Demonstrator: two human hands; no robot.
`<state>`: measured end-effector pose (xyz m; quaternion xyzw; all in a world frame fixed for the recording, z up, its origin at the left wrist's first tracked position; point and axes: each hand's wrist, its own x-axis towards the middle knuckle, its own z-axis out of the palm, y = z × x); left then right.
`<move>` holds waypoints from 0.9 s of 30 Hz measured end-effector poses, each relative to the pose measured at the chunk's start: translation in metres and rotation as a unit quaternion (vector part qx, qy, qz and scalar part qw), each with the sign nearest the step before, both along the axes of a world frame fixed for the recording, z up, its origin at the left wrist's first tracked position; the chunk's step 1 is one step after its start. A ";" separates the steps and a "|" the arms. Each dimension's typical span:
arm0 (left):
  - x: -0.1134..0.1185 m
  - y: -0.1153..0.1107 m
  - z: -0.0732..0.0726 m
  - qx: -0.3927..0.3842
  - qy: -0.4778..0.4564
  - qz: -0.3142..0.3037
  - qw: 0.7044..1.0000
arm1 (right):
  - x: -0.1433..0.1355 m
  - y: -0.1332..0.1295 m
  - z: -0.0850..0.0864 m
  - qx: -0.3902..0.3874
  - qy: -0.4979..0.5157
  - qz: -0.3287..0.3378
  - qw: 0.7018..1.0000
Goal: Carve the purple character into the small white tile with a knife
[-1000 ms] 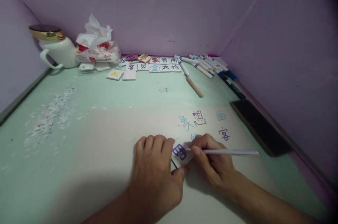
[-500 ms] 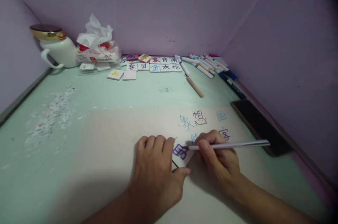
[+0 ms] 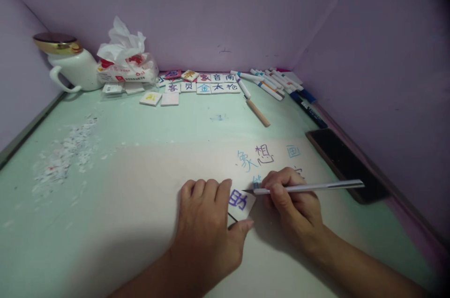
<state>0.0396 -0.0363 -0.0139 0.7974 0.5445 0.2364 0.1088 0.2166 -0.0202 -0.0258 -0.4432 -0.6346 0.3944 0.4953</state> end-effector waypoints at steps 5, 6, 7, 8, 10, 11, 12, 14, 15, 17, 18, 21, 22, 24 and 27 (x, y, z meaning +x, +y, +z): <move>0.000 0.001 0.002 -0.009 -0.003 -0.005 1.000 | 0.000 0.000 0.001 -0.008 0.005 -0.003 1.000; 0.000 0.001 0.002 -0.009 -0.004 -0.005 1.000 | 0.000 0.000 0.002 -0.009 0.002 -0.002 1.000; 0.000 0.002 0.002 -0.008 -0.005 -0.005 1.000 | 0.000 0.000 0.003 -0.010 -0.005 0.003 1.000; 0.000 0.002 0.002 -0.008 -0.006 -0.005 1.000 | -0.001 0.000 0.004 -0.011 -0.014 0.012 1.000; 0.000 0.002 0.002 -0.009 -0.007 -0.004 1.000 | -0.001 0.002 0.006 -0.018 -0.035 0.036 0.999; 0.000 0.002 0.002 -0.011 -0.007 -0.005 1.000 | -0.001 0.003 0.007 -0.025 -0.043 0.044 0.998; 0.000 0.002 0.003 -0.011 -0.006 -0.005 1.000 | -0.001 0.003 0.007 -0.034 -0.047 0.049 0.997; 0.000 0.002 0.003 -0.011 -0.006 -0.007 1.000 | -0.001 0.005 0.007 -0.057 -0.047 0.045 0.996; 0.000 0.002 0.003 -0.011 -0.006 -0.008 1.000 | -0.001 0.006 0.007 -0.069 -0.047 0.043 0.996; 0.000 0.002 0.003 -0.010 -0.007 -0.009 1.000 | -0.001 0.007 0.007 -0.086 -0.049 0.040 0.994; 0.000 0.002 0.002 -0.010 -0.008 -0.010 1.000 | -0.001 0.007 0.007 -0.093 -0.049 0.039 0.994; 0.000 0.002 0.002 -0.009 -0.010 -0.011 1.000 | -0.002 0.009 0.007 -0.116 -0.036 0.040 0.992; 0.000 0.002 0.002 -0.009 -0.010 -0.011 1.000 | -0.002 0.009 0.007 -0.124 -0.027 0.041 0.991; 0.000 0.003 0.002 -0.009 -0.010 -0.008 1.000 | -0.002 0.010 0.006 -0.137 0.003 0.032 0.990; 0.001 0.003 0.003 -0.010 -0.011 -0.003 1.000 | -0.003 0.012 0.003 -0.146 0.066 -0.005 0.987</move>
